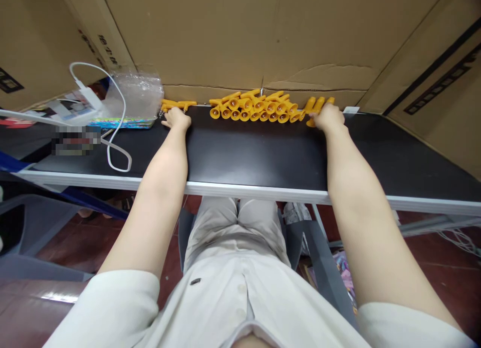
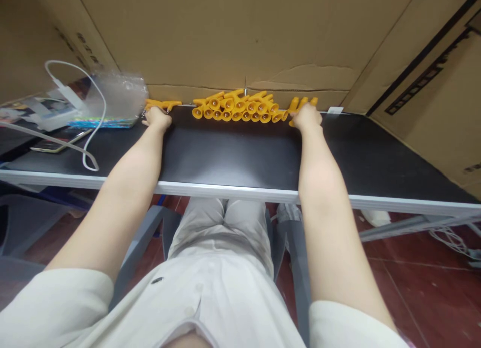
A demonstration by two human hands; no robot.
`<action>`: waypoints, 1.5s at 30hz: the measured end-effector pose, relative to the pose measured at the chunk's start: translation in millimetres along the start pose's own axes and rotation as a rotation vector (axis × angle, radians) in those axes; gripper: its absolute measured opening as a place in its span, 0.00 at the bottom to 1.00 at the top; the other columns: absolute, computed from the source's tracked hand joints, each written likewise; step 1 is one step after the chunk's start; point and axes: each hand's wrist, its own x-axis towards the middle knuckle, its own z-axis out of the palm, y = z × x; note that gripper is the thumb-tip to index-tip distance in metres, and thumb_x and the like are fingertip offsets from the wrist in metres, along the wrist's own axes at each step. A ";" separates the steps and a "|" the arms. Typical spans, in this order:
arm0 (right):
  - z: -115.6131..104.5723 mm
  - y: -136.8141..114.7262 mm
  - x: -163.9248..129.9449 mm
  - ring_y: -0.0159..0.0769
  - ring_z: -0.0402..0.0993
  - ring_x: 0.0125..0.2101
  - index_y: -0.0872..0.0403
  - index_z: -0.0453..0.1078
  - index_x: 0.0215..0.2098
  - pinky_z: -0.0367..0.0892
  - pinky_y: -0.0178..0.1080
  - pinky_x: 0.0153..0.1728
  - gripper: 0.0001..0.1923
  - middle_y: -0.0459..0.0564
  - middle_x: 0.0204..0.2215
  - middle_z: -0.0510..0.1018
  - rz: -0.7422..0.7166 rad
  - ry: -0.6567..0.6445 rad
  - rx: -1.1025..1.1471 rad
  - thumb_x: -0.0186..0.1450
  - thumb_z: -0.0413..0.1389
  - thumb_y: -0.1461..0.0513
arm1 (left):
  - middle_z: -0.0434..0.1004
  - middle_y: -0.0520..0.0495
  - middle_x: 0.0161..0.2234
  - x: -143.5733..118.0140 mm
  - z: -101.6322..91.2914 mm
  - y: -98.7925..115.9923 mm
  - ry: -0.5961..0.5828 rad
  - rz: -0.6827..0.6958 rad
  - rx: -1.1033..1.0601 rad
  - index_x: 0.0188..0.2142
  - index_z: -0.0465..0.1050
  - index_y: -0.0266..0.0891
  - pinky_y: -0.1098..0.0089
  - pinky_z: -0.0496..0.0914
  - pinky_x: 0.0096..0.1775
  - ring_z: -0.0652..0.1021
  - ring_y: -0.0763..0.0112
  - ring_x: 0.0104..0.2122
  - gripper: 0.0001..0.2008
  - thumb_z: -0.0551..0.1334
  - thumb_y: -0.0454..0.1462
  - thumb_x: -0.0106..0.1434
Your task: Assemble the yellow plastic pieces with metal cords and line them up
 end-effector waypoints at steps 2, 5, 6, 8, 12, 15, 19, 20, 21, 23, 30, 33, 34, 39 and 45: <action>-0.4 -1.6 -0.9 0.66 0.70 0.71 0.74 0.66 0.73 0.65 0.56 0.71 0.32 0.81 0.69 0.70 0.078 0.011 -0.041 0.79 0.62 0.61 | 0.78 0.32 0.68 -0.9 -1.3 2.2 0.062 -0.083 0.024 0.52 0.80 0.39 0.43 0.59 0.76 0.73 0.48 0.73 0.15 0.64 0.28 0.67; -1.1 -3.8 -1.9 0.64 0.71 0.71 0.73 0.66 0.74 0.66 0.53 0.70 0.32 0.79 0.70 0.71 0.100 0.008 -0.054 0.79 0.62 0.59 | 0.81 0.37 0.64 0.6 -3.7 3.3 0.153 -0.080 -0.101 0.48 0.76 0.37 0.52 0.67 0.73 0.78 0.54 0.68 0.10 0.63 0.27 0.70; -1.2 -3.8 -1.7 0.64 0.71 0.71 0.73 0.66 0.74 0.66 0.53 0.70 0.32 0.80 0.70 0.71 0.096 0.009 -0.049 0.79 0.61 0.59 | 0.81 0.38 0.63 2.4 -4.4 2.8 0.189 -0.071 -0.150 0.46 0.75 0.37 0.54 0.68 0.72 0.78 0.55 0.68 0.09 0.62 0.26 0.70; -0.7 -2.7 -0.9 0.64 0.70 0.71 0.73 0.65 0.74 0.66 0.53 0.70 0.33 0.80 0.70 0.70 0.091 0.010 -0.044 0.79 0.61 0.59 | 0.82 0.41 0.61 6.8 -5.7 1.4 0.255 -0.060 -0.236 0.39 0.71 0.39 0.57 0.66 0.73 0.76 0.58 0.70 0.09 0.60 0.24 0.71; 1.6 1.5 1.5 0.65 0.69 0.71 0.70 0.65 0.74 0.65 0.53 0.69 0.34 0.79 0.70 0.70 0.081 -0.014 -0.050 0.78 0.64 0.59 | 0.79 0.45 0.55 9.4 -9.4 5.3 0.270 0.032 -0.409 0.34 0.58 0.45 0.53 0.59 0.75 0.68 0.60 0.73 0.17 0.56 0.22 0.72; 2.6 3.8 2.7 0.65 0.69 0.71 0.71 0.65 0.74 0.65 0.53 0.69 0.34 0.81 0.69 0.71 0.070 -0.018 -0.055 0.77 0.64 0.59 | 0.76 0.44 0.55 1.2 -14.3 16.9 0.332 0.073 -0.453 0.34 0.53 0.47 0.58 0.62 0.72 0.74 0.64 0.65 0.21 0.57 0.19 0.71; 2.3 4.8 3.4 0.67 0.71 0.70 0.75 0.66 0.72 0.67 0.54 0.68 0.33 0.83 0.68 0.72 0.056 0.002 -0.058 0.77 0.65 0.61 | 0.74 0.43 0.53 -10.7 -21.4 32.9 0.280 0.188 -0.434 0.34 0.54 0.47 0.71 0.67 0.64 0.76 0.73 0.54 0.21 0.59 0.22 0.76; 2.3 5.0 3.7 0.67 0.71 0.70 0.75 0.67 0.72 0.67 0.54 0.69 0.33 0.82 0.67 0.72 0.057 0.005 -0.056 0.77 0.65 0.61 | 0.74 0.43 0.52 -11.6 -21.9 35.5 0.251 0.210 -0.430 0.35 0.55 0.47 0.73 0.67 0.62 0.76 0.76 0.52 0.20 0.60 0.23 0.76; 2.4 5.2 4.0 0.67 0.71 0.70 0.75 0.67 0.72 0.68 0.54 0.69 0.34 0.82 0.67 0.73 0.058 0.007 -0.054 0.76 0.65 0.61 | 0.74 0.45 0.51 -11.3 -21.5 37.5 0.223 0.227 -0.424 0.35 0.57 0.45 0.74 0.67 0.61 0.75 0.78 0.50 0.19 0.61 0.24 0.77; 3.1 5.6 4.7 0.68 0.72 0.70 0.74 0.67 0.73 0.68 0.55 0.69 0.34 0.82 0.67 0.73 0.060 0.009 -0.048 0.76 0.65 0.60 | 0.76 0.47 0.48 -7.4 -17.6 39.6 0.193 0.253 -0.426 0.35 0.60 0.43 0.75 0.68 0.59 0.76 0.80 0.47 0.17 0.63 0.26 0.76; 3.9 4.4 3.7 0.68 0.71 0.71 0.75 0.66 0.73 0.68 0.55 0.70 0.35 0.81 0.68 0.72 0.056 0.008 -0.051 0.76 0.65 0.60 | 0.80 0.50 0.33 15.6 6.4 38.7 0.224 0.251 -0.645 0.28 0.69 0.42 0.63 0.77 0.58 0.83 0.66 0.41 0.14 0.67 0.26 0.68; 3.0 3.7 2.0 0.68 0.71 0.71 0.75 0.66 0.74 0.67 0.55 0.70 0.35 0.81 0.68 0.72 0.059 0.004 -0.046 0.76 0.65 0.60 | 0.81 0.48 0.35 17.7 11.2 39.5 0.230 0.244 -0.661 0.28 0.70 0.42 0.65 0.78 0.56 0.84 0.66 0.41 0.14 0.68 0.27 0.67; 2.7 3.8 1.7 0.68 0.70 0.71 0.74 0.66 0.74 0.67 0.55 0.70 0.35 0.81 0.69 0.72 0.060 0.004 -0.045 0.76 0.65 0.60 | 0.81 0.48 0.35 18.2 12.9 39.6 0.219 0.244 -0.663 0.29 0.70 0.41 0.66 0.78 0.56 0.84 0.66 0.41 0.13 0.68 0.27 0.67; 2.0 4.5 2.5 0.68 0.71 0.71 0.74 0.65 0.74 0.67 0.54 0.69 0.36 0.80 0.69 0.72 0.065 -0.003 -0.041 0.76 0.65 0.59 | 0.79 0.51 0.31 25.3 25.6 34.2 0.128 0.290 -0.621 0.28 0.72 0.39 0.67 0.78 0.53 0.84 0.65 0.39 0.10 0.69 0.31 0.65; 2.8 4.8 4.1 0.66 0.70 0.71 0.73 0.65 0.74 0.67 0.53 0.70 0.35 0.80 0.69 0.72 0.069 -0.012 -0.033 0.77 0.65 0.60 | 0.85 0.43 0.40 24.9 30.3 23.3 0.049 0.314 -0.529 0.33 0.77 0.38 0.63 0.77 0.60 0.86 0.57 0.49 0.05 0.67 0.35 0.68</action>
